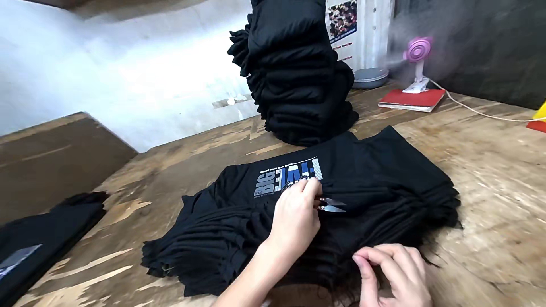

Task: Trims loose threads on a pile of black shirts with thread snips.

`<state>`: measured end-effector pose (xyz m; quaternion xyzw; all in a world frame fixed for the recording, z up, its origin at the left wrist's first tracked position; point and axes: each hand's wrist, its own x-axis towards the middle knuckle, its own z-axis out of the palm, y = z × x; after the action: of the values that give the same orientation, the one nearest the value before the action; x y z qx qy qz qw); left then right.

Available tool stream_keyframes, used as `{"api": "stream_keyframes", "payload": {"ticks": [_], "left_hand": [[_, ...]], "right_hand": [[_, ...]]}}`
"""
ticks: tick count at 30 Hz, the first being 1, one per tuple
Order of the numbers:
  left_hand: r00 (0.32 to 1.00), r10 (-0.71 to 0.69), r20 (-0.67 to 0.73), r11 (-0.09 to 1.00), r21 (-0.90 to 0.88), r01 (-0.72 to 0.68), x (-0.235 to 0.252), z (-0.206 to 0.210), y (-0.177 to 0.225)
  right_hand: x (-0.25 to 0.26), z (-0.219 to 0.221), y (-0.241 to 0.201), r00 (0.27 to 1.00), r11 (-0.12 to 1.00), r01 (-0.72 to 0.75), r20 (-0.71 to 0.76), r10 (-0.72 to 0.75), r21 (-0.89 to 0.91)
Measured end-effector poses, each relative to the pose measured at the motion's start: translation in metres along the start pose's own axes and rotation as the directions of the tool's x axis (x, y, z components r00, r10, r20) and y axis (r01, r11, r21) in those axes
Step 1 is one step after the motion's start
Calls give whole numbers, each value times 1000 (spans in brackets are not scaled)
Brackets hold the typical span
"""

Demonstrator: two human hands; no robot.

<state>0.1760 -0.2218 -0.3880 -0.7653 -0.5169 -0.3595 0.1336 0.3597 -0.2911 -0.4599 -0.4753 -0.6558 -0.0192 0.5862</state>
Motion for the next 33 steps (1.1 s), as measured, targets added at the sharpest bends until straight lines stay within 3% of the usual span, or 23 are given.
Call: {"api": "stream_keyframes", "payload": {"ticks": [2, 4, 9, 11, 14, 16, 18, 20, 23, 26, 29, 33], "left_hand": [[992, 121, 40, 988, -97, -116, -5, -8, -3], [958, 287, -6, 949, -135, -285, -14, -26, 2], [807, 589, -35, 808, 2, -589, -28, -46, 23], [823, 569, -12, 823, 5, -569, -26, -41, 23], [918, 379, 118, 924, -106, -367, -21, -37, 12], [921, 283, 267, 943, -252, -217, -14, -30, 0], [896, 300, 328, 873, -474, -119, -4, -20, -15], [857, 387, 340, 783, -612, -111, 7, -19, -24], [846, 414, 336, 753, -649, -110, 16, -24, -23], [881, 286, 377, 773, -634, 20, 16, -23, -16], [931, 128, 343, 785, -609, 117, 11, -13, -12], [976, 182, 123, 855, -510, -95, -6, -26, -15]], "right_hand": [[2, -2, 1, 999, 998, -40, 16, 40, 58], [2, -3, 1, 999, 996, -52, -1, 52, 74], [-1, 1, -3, 998, 998, -7, -65, 11, 65], [-2, 1, -4, 998, 998, 24, -60, -21, 51], [-3, -3, -5, 998, 997, 63, -13, -63, -38], [1, 1, -12, 999, 991, 39, -9, -41, -126], [9, 12, -20, 998, 982, 10, -53, -20, -190], [18, 24, -24, 996, 970, 10, -87, -33, -243], [25, 24, -26, 995, 974, 45, -75, -63, -221], [22, 16, -19, 995, 993, 96, 19, -95, -64], [18, 11, -6, 984, 966, 147, -71, -166, -212], [10, 2, -5, 986, 976, 79, -127, -106, -203]]}}
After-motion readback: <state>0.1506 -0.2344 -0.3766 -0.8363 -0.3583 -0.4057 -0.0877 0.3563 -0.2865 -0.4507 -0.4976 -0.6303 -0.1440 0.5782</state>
